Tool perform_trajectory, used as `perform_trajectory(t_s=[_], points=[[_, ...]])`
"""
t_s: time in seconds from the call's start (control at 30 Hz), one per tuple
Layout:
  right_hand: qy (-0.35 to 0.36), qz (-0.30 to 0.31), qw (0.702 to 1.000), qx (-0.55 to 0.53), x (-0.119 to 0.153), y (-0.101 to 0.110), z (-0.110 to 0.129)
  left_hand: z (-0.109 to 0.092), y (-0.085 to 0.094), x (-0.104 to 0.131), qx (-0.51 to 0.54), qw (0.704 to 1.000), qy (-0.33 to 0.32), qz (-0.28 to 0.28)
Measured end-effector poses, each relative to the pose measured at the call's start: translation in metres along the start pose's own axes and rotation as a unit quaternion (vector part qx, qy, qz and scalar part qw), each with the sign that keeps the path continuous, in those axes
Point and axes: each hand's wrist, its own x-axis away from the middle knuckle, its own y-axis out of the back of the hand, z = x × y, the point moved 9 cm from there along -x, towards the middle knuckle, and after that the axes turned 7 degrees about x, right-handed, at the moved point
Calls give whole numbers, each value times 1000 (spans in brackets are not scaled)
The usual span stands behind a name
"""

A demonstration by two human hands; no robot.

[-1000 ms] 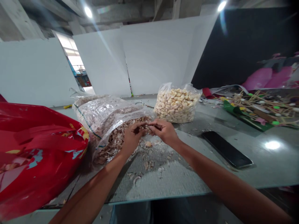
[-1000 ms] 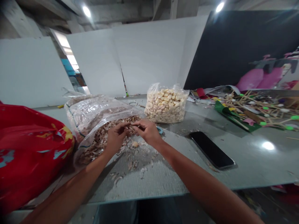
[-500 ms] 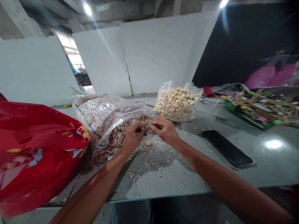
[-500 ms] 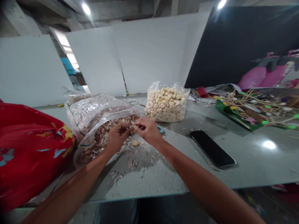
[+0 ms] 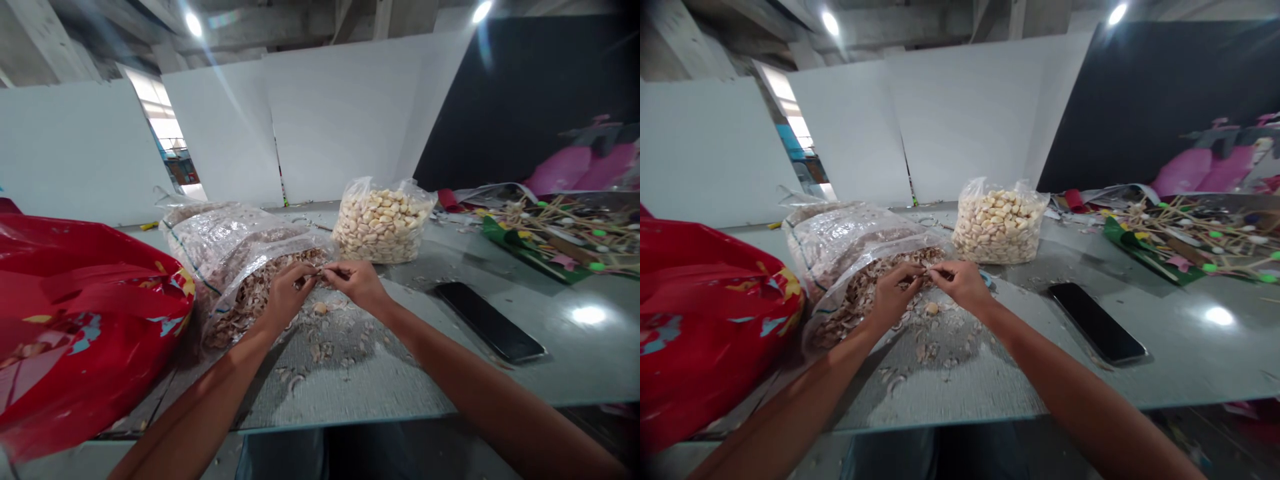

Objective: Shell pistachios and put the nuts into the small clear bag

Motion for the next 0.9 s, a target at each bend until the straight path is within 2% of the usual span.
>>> perform_trajectory(t_s=[0.3,0.53,0.7,0.9], points=[[21,-27,994,104,2,2,13,-8,-5,0,-4,999,-33,43],[-75,-27,993,-83,2,-6,-10,2,3,-3,77,996,16,-41],[-86,-18,989,-118,2,-9,-12,16,3,-2,147,985,68,-59],[-105,-31,984,-142,0,-3,-14,33,-6,3,303,933,168,-94]])
